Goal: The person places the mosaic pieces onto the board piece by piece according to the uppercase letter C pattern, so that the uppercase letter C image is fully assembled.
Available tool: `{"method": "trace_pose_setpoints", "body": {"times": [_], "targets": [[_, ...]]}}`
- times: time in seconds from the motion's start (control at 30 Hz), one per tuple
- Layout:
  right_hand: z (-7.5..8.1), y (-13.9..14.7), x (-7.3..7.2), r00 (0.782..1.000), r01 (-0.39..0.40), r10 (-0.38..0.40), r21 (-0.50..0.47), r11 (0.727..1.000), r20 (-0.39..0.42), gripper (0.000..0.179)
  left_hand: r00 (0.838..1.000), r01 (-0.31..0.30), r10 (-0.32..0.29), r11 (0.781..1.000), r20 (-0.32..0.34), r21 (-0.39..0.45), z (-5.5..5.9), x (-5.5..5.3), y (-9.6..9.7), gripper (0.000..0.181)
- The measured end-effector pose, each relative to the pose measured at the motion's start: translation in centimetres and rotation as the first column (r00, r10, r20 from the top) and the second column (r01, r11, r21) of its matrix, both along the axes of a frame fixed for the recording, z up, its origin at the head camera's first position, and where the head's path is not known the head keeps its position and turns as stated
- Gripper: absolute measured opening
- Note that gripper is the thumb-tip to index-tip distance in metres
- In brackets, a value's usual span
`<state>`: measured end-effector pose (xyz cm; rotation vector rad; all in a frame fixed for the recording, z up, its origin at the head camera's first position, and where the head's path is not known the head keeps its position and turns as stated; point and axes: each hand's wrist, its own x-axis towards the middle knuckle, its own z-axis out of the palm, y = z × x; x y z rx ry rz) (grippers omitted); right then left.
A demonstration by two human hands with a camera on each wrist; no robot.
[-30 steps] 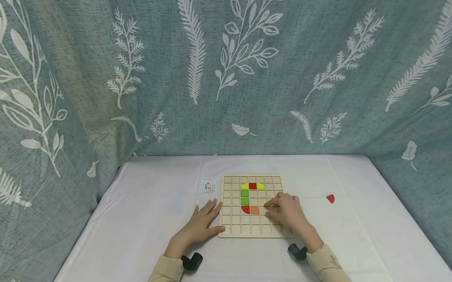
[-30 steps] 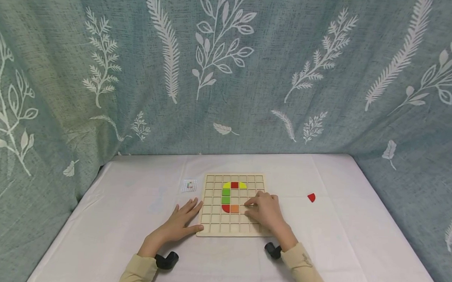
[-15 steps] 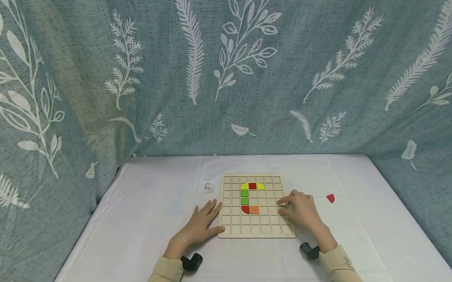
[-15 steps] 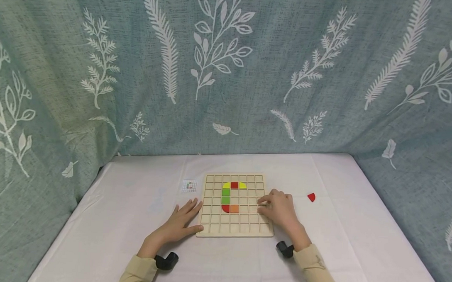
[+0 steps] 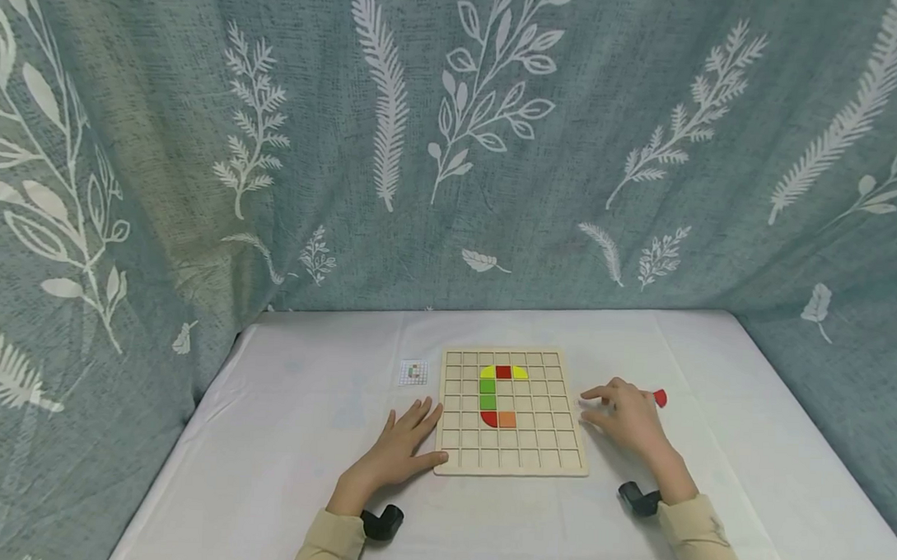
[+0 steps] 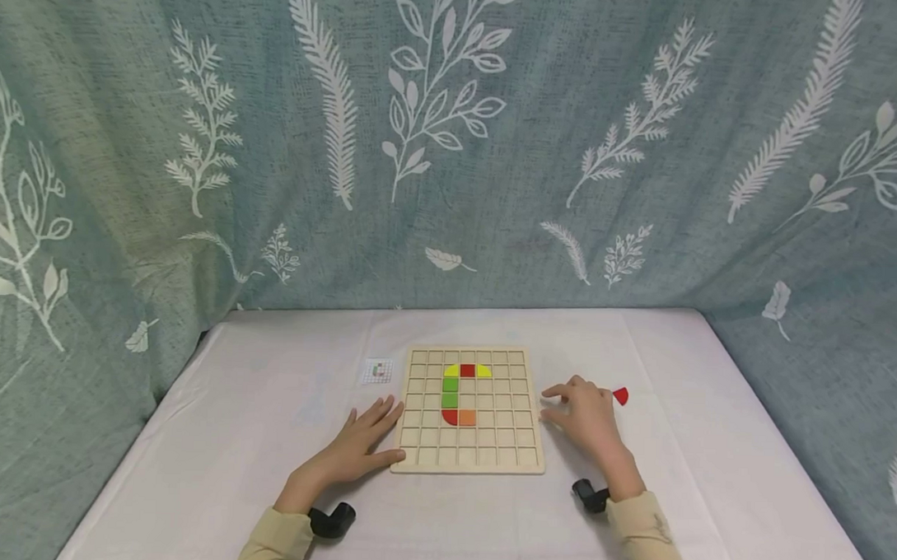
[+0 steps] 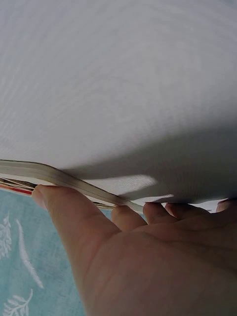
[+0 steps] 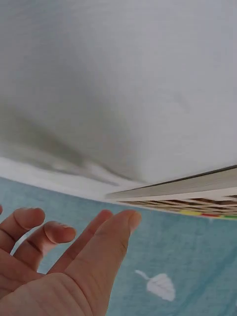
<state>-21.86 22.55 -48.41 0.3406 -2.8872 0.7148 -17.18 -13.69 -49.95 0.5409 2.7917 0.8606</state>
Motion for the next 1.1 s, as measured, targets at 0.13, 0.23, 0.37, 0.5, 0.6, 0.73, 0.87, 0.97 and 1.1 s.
{"method": "trace_pose_setpoints", "body": {"times": [0.13,0.23,0.37,0.5,0.6,0.73,0.87,0.97,1.1], "targets": [[0.1,1.1,-0.2,1.0,0.027,-0.027,0.001,1.0,-0.011,0.028,1.0,-0.006,0.006,1.0,0.005,0.0,0.2,0.1,0.1,0.074],[0.1,1.9,-0.2,0.999,0.051,-0.051,0.004,0.999,-0.006,0.029,1.0,-0.008,0.008,1.0,0.006,-0.003,0.2,0.2,0.2,0.074],[0.1,2.9,-0.4,0.997,0.083,-0.083,-0.005,0.997,-0.003,0.029,1.0,-0.007,0.008,1.0,0.002,-0.005,0.2,0.2,0.1,0.074],[0.0,3.9,-0.5,0.993,0.118,-0.118,-0.013,0.993,-0.01,0.029,1.0,-0.008,0.008,1.0,-0.002,-0.015,0.0,0.1,0.1,0.074],[0.0,4.6,-0.5,0.99,0.136,-0.136,-0.012,0.991,-0.024,0.03,1.0,-0.007,0.007,1.0,-0.002,-0.016,-0.1,0.1,0.1,0.074],[0.0,5.5,-0.5,0.987,0.155,-0.155,-0.001,0.988,-0.042,0.03,1.0,-0.006,0.006,1.0,-0.005,-0.01,-0.1,0.1,0.1,0.074],[0.0,6.3,-0.6,0.984,0.174,-0.174,0.0,0.985,-0.041,0.03,1.0,-0.004,0.004,1.0,-0.01,-0.014,-0.1,0.1,0.1,0.074],[0.0,6.8,-0.6,0.981,0.189,-0.189,-0.005,0.982,-0.032,0.032,1.0,-0.005,0.005,1.0,-0.013,-0.012,0.0,0.1,0.1,0.074],[-0.2,7.5,-0.7,0.977,0.213,-0.213,-0.016,0.977,-0.019,0.034,1.0,-0.004,0.004,1.0,-0.013,-0.011,0.0,0.1,0.1,0.074]]}}
